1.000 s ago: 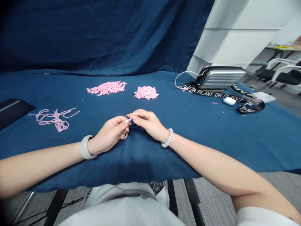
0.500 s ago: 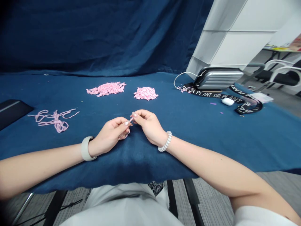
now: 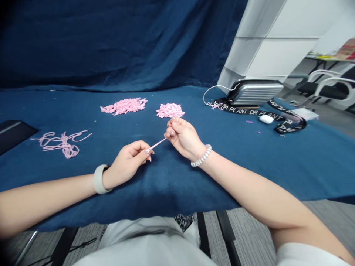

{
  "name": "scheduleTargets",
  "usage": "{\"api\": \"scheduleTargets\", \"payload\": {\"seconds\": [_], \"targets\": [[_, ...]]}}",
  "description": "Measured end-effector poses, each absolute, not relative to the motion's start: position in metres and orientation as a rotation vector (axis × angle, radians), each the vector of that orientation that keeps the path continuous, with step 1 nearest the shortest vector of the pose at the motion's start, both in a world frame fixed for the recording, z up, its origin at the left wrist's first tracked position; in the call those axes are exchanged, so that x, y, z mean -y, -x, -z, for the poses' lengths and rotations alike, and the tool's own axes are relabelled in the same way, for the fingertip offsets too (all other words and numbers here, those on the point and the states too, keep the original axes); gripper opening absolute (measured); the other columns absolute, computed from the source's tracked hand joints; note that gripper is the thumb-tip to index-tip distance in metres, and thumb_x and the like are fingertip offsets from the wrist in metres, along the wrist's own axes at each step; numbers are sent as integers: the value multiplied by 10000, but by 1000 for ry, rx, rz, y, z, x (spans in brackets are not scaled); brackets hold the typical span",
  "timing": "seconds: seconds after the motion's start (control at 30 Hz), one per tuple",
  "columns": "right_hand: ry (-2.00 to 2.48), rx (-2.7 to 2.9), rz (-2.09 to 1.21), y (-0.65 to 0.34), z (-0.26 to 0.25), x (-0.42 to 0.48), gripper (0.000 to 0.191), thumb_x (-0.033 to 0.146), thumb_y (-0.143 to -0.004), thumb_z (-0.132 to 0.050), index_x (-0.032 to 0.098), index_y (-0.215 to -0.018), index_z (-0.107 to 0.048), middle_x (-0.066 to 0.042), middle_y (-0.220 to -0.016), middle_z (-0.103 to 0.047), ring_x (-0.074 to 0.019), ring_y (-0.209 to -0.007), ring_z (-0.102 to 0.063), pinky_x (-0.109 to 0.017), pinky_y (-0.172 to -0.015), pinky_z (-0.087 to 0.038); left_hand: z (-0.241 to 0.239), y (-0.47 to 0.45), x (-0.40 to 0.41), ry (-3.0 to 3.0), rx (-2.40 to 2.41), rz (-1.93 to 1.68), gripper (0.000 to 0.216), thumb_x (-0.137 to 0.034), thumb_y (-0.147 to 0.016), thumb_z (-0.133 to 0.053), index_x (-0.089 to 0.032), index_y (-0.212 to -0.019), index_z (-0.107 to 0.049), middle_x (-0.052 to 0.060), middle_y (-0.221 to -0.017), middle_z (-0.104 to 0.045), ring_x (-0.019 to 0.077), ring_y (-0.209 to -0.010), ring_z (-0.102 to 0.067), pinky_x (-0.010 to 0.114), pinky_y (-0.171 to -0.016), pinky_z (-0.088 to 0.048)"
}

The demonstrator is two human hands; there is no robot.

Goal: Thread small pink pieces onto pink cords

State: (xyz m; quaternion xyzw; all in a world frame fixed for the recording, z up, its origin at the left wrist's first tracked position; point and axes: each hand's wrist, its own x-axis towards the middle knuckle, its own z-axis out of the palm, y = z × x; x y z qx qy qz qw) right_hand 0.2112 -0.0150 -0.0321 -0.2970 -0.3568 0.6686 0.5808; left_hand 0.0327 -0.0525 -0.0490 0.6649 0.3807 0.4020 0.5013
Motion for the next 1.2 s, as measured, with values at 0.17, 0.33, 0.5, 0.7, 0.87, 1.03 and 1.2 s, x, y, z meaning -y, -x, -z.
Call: {"api": "scheduleTargets", "payload": {"seconds": [0.17, 0.33, 0.5, 0.7, 0.87, 1.03, 1.2], "targets": [[762, 805, -1585, -209, 41, 11, 163, 139, -823, -540, 158, -678, -470, 42, -670, -445, -27, -490, -346, -171, -526, -396, 47, -33, 55, -1705, -950, -1037, 188, -316, -848, -532, -173, -745, -598, 12, -668, -568, 112, -572, -459, 236, -581, -369], [828, 802, -1699, -199, 51, 16, 183, 202, -780, -624, 146, -674, -486, 46, -632, -457, -26, -481, -366, -172, -512, -388, 46, -33, 57, -1810, -923, -1225, 247, -274, -862, -503, -179, -653, -593, 64, -897, -601, 175, -891, -550, 274, -834, -392], [821, 849, -1772, -195, 56, 17, 229, 249, -731, -676, 148, -658, -484, 52, -566, -466, -39, -479, -393, -184, -513, -384, 45, -33, 60, -1753, -812, -1217, 299, -311, -876, -482, -174, -624, -564, 80, -959, -632, 192, -945, -575, 307, -875, -413], [811, 1016, -1771, -192, 58, 24, 232, 292, -732, -678, 142, -680, -508, 45, -507, -503, -50, -462, -430, -189, -502, -362, 49, -35, 57, -1458, -606, -1178, 230, -356, -839, -557, -162, -728, -613, 70, -817, -679, 182, -807, -625, 351, -833, -468], [769, 1099, -1813, -190, 58, 30, 248, 296, -729, -685, 149, -693, -488, 32, -563, -545, -63, -518, -479, -209, -551, -380, 45, -36, 51, -1166, -483, -1113, 187, -297, -819, -604, -137, -735, -649, 51, -734, -672, 165, -742, -631, 333, -753, -498], [777, 1164, -1807, -190, 58, 30, 260, 317, -731, -685, 150, -700, -488, 25, -573, -563, -72, -529, -504, -219, -558, -381, 41, -36, 49, -1064, -550, -1058, 130, -238, -765, -671, -109, -761, -685, 53, -667, -665, 146, -680, -620, 325, -735, -502], [761, 1178, -1822, -191, 60, 28, 298, 359, -716, -698, 147, -697, -489, 22, -582, -566, -73, -532, -513, -234, -581, -404, 43, -36, 48, -1021, -625, -1022, 155, -171, -695, -728, -94, -827, -703, 66, -726, -686, 120, -667, -616, 268, -707, -492]]}}
